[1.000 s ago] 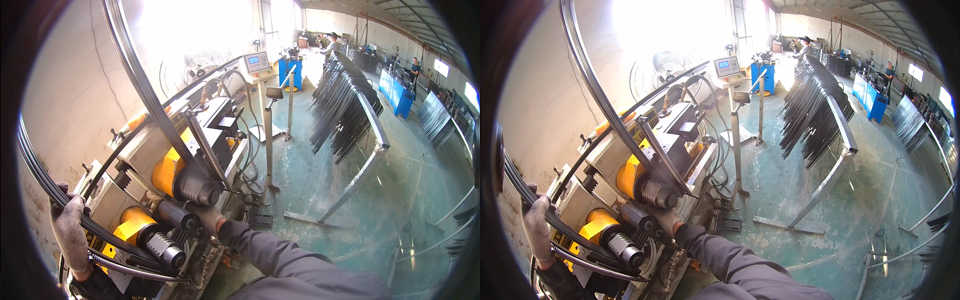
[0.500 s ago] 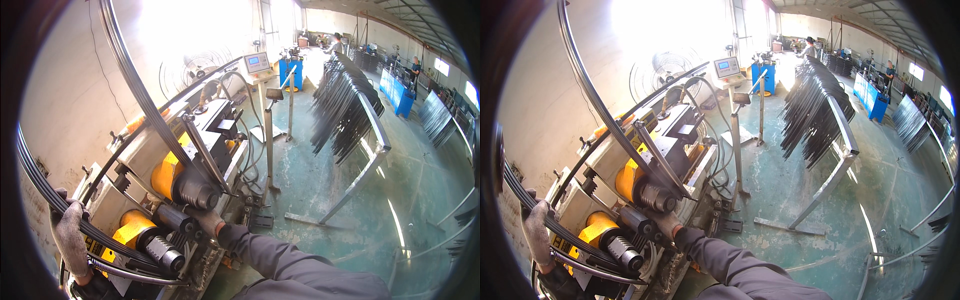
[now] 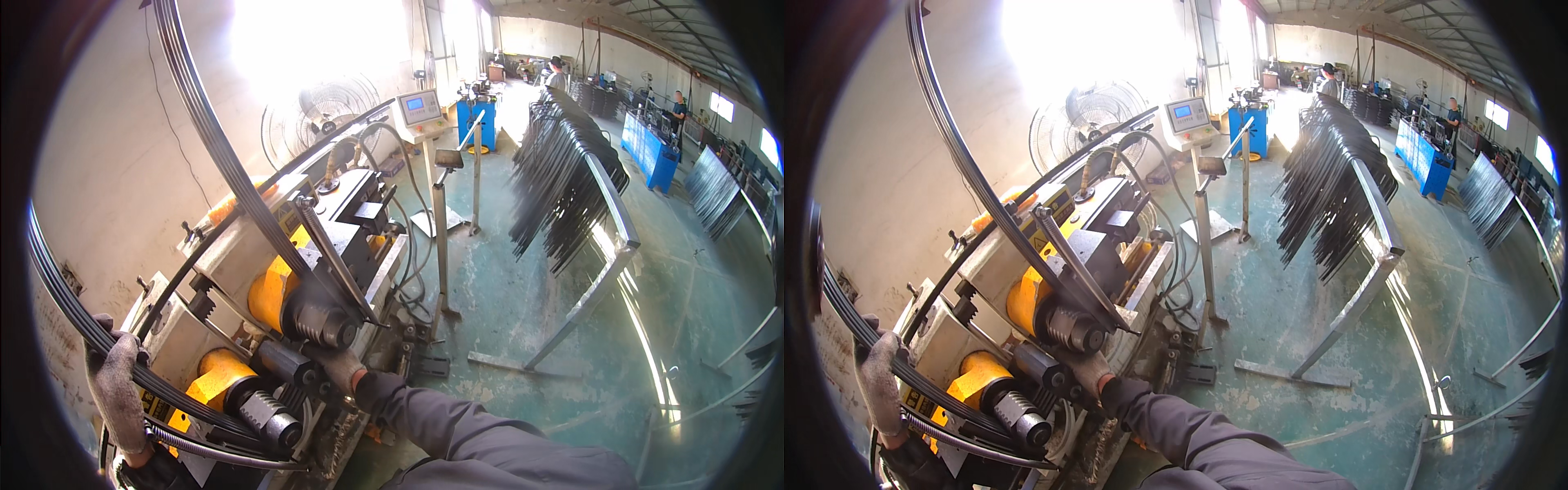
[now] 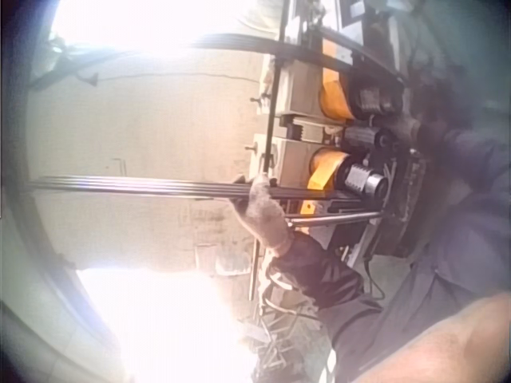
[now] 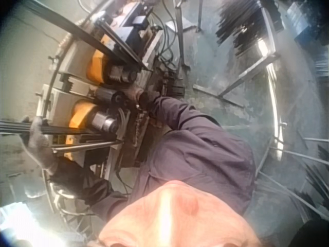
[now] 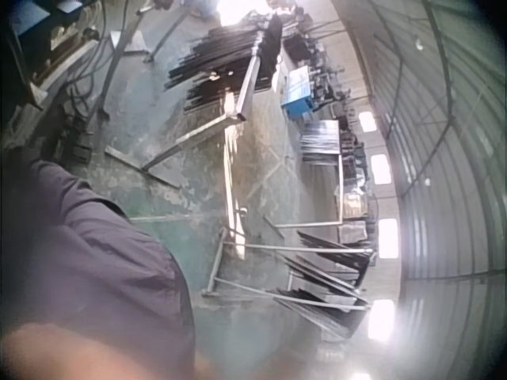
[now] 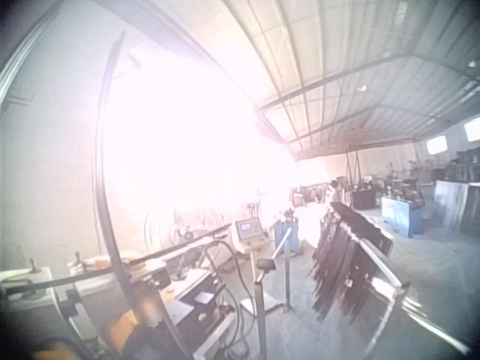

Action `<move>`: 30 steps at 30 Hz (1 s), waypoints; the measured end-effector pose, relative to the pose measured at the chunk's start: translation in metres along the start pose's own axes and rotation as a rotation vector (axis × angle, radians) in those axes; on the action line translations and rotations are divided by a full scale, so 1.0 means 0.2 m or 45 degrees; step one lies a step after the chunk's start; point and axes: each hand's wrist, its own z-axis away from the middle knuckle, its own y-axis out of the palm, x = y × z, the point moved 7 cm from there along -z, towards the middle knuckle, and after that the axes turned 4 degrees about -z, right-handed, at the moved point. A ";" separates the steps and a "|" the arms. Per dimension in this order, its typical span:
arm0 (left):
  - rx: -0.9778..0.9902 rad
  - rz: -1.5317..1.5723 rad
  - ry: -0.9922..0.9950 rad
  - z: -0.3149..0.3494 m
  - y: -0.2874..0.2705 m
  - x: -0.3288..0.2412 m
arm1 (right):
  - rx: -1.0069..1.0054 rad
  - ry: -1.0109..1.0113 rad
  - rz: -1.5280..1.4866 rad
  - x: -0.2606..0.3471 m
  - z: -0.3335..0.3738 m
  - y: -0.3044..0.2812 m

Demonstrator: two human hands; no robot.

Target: The person repeatedly picks up bundles of long metal rods from a rack and feeds them into a yellow and white bending machine. The rods are processed by the machine and then placed onto a collection rack. The person wears gloves and continues this cycle throughout the clip.

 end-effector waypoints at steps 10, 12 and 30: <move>-0.021 0.099 -0.087 -0.01 -0.02 -0.03 | -0.051 -0.363 0.421 -0.13 -0.10 0.01; -0.090 -0.025 -0.072 0.00 -0.06 -0.07 | -0.016 -0.189 0.368 -0.20 -0.12 -0.01; 0.066 -0.272 -0.169 0.10 -0.09 -0.18 | 0.022 -0.062 -0.210 -0.35 -0.10 -0.06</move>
